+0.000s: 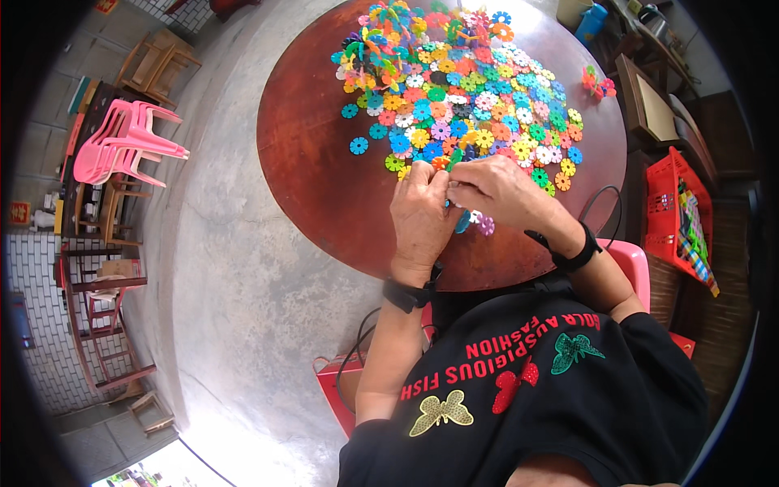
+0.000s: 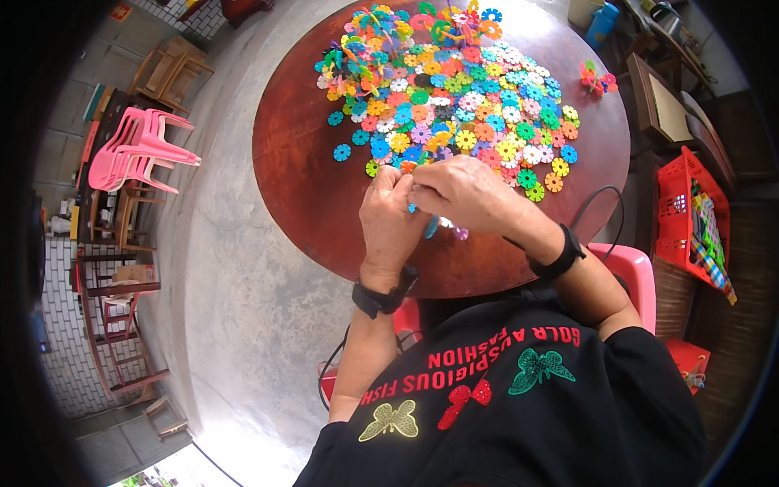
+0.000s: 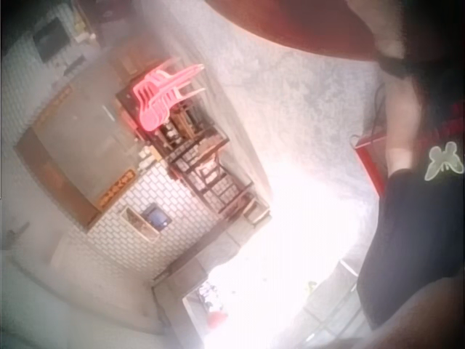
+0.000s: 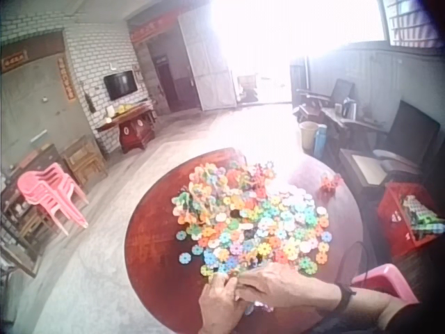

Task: The person is assembling colorful interlocking snowflake-shaped toy pieces into a spherical structure.

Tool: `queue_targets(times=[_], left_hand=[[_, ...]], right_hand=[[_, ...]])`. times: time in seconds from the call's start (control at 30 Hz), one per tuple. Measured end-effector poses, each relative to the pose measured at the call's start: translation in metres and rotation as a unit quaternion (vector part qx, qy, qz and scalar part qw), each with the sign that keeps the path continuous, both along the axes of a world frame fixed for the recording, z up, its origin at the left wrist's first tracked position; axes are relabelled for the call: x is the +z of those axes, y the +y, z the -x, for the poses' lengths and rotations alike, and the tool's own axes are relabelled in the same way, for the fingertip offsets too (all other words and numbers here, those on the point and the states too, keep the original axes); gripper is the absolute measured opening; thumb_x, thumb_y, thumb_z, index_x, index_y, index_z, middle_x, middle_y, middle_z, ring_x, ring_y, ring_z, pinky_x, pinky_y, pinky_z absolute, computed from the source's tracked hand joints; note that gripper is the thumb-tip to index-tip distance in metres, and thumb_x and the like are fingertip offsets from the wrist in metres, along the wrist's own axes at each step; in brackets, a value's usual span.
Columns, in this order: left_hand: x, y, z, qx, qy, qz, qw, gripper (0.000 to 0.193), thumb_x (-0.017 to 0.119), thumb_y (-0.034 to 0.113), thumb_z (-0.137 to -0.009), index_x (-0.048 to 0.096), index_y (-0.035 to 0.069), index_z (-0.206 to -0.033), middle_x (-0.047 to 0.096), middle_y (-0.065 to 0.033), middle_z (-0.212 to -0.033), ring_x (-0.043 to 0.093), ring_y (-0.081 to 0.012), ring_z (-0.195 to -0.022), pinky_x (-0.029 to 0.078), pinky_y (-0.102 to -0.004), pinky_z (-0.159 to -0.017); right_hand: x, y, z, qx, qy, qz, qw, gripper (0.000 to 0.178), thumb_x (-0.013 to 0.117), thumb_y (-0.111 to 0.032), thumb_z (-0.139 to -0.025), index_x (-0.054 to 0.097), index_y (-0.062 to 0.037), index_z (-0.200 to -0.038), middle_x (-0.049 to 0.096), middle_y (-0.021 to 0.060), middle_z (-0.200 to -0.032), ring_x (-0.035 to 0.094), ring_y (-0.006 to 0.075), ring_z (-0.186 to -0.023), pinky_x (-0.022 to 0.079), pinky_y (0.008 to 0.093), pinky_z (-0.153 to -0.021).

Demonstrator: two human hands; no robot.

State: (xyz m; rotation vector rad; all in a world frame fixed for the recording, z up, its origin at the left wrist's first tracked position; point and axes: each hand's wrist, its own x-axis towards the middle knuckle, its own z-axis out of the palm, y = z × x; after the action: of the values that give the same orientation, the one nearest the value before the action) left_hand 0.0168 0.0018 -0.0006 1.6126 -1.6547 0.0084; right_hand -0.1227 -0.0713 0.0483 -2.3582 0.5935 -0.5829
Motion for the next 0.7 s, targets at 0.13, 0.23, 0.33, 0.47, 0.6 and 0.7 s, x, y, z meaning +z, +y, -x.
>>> queue_targets(times=[0.13,0.23,0.33,0.47,0.6,0.7], left_hand=[[-0.003,-0.001,0.001,0.002,0.015,-0.055,0.998,0.021,0.068,0.016,-0.077,0.060,0.008,-0.094,0.050,-0.0110,-0.092,0.060,-0.0290,-0.078,0.051,-0.0398,-0.063],[-0.002,-0.005,0.006,-0.001,0.017,-0.051,0.999,0.019,0.066,0.016,-0.080,0.059,0.008,-0.096,0.050,-0.0117,-0.095,0.061,-0.0309,-0.077,0.052,-0.0415,-0.062],[-0.002,-0.007,-0.001,0.014,0.030,-0.061,0.998,0.013,0.063,0.014,-0.085,0.058,0.005,-0.093,0.050,-0.0136,-0.095,0.059,-0.0332,-0.077,0.050,-0.0427,-0.062],[0.004,0.003,-0.021,0.060,0.154,-0.032,0.986,0.012,0.066,0.013,-0.088,0.058,0.005,-0.086,0.047,-0.0104,-0.089,0.056,-0.0280,-0.078,0.047,-0.0398,-0.064],[0.004,-0.004,-0.009,0.033,0.172,0.027,0.984,0.014,0.068,0.013,-0.086,0.056,0.006,-0.086,0.046,-0.0093,-0.089,0.056,-0.0282,-0.078,0.046,-0.0404,-0.063],[0.007,-0.001,-0.009,0.047,0.158,0.051,0.985,0.013,0.069,0.012,-0.086,0.057,0.007,-0.088,0.045,-0.0097,-0.090,0.056,-0.0284,-0.078,0.046,-0.0406,-0.063]], right_hand=[[-0.007,0.004,-0.004,-0.021,-0.022,0.008,1.000,0.020,0.059,-0.017,-0.084,0.053,-0.0001,-0.076,0.056,0.0176,-0.065,0.058,0.0369,-0.066,0.043,0.0458,-0.057],[-0.009,-0.001,0.001,-0.003,-0.052,0.010,0.999,0.018,0.059,-0.016,-0.085,0.052,-0.0005,-0.077,0.054,0.0172,-0.066,0.058,0.0369,-0.066,0.044,0.0457,-0.057],[0.024,0.015,0.011,-0.014,-0.035,0.066,0.997,0.014,0.059,-0.012,-0.083,0.051,-0.0013,-0.077,0.054,0.0166,-0.067,0.058,0.0366,-0.066,0.043,0.0450,-0.056],[0.097,0.042,0.030,-0.058,-0.106,0.088,0.989,0.015,0.061,-0.010,-0.085,0.050,-0.0005,-0.079,0.046,0.0145,-0.065,0.052,0.0333,-0.060,0.042,0.0393,-0.055],[0.051,-0.011,0.042,-0.163,-0.057,0.055,0.983,0.015,0.060,-0.012,-0.088,0.053,0.0004,-0.085,0.050,0.0158,-0.068,0.054,0.0341,-0.063,0.043,0.0379,-0.058],[0.032,-0.024,0.038,-0.144,-0.071,0.047,0.986,0.016,0.060,-0.015,-0.089,0.056,0.0001,-0.092,0.054,0.0172,-0.071,0.057,0.0349,-0.067,0.044,0.0397,-0.060]])
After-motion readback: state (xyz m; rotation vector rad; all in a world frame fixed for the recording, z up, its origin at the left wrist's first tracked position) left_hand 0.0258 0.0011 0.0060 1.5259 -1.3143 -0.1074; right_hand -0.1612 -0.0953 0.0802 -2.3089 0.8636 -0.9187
